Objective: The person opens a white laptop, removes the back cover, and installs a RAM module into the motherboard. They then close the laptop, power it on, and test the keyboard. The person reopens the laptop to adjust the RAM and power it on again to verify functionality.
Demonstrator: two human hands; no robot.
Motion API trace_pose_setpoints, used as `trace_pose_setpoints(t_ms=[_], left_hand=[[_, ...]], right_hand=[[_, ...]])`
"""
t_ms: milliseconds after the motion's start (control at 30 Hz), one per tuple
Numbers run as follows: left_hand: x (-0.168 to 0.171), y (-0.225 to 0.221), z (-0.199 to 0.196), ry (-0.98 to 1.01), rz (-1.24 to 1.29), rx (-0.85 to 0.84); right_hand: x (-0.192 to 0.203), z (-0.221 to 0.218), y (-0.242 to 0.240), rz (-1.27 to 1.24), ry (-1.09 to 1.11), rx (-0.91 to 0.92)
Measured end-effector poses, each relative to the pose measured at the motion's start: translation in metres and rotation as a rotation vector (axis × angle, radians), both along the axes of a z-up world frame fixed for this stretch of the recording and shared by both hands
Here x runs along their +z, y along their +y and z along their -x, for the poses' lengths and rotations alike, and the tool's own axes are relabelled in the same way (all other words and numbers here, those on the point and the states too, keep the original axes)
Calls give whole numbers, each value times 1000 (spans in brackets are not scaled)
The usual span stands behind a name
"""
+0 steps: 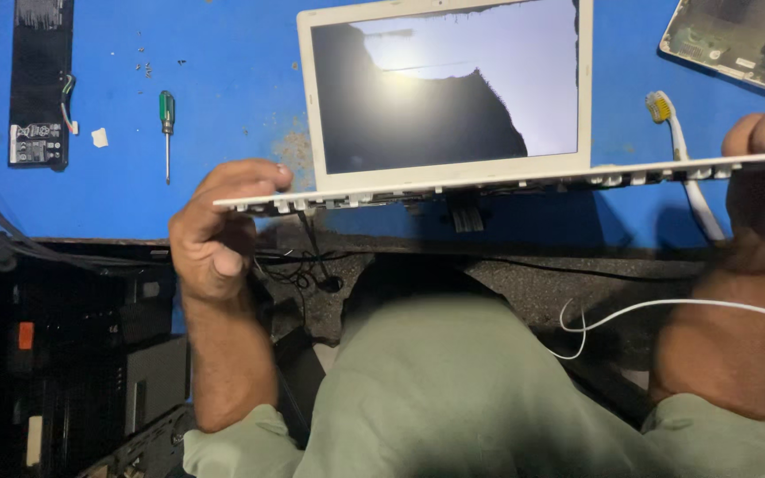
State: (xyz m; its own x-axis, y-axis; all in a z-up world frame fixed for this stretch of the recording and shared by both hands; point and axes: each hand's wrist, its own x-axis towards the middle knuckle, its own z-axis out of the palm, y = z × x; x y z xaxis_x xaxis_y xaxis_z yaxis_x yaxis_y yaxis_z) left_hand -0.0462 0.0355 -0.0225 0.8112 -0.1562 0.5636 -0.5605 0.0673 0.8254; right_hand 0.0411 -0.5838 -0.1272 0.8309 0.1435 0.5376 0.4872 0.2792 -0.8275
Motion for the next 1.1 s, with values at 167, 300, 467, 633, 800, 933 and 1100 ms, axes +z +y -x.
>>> trace_pose_setpoints(t_ms=[167,300,467,633,800,933,1100], left_hand=[[-12,2,-13,16,124,-83],[-19,8,-23,0,86,-75],[-21,8,-24,80,62,-39],[-20,9,-29,90,90,-69],[-30,18,-38,94,107,-94],[-48,30,-34,176,117,-37],[-84,28,-25,294,95,70]], right_hand=[[-7,-15,6,-143,59,-29],[-3,-15,13,-159,125,-40],[-1,-11,27,-154,180,-43],[8,-4,45,-157,208,-50],[24,5,69,-141,170,-134],[26,22,97,-64,133,-284],[11,36,128,8,196,-430]])
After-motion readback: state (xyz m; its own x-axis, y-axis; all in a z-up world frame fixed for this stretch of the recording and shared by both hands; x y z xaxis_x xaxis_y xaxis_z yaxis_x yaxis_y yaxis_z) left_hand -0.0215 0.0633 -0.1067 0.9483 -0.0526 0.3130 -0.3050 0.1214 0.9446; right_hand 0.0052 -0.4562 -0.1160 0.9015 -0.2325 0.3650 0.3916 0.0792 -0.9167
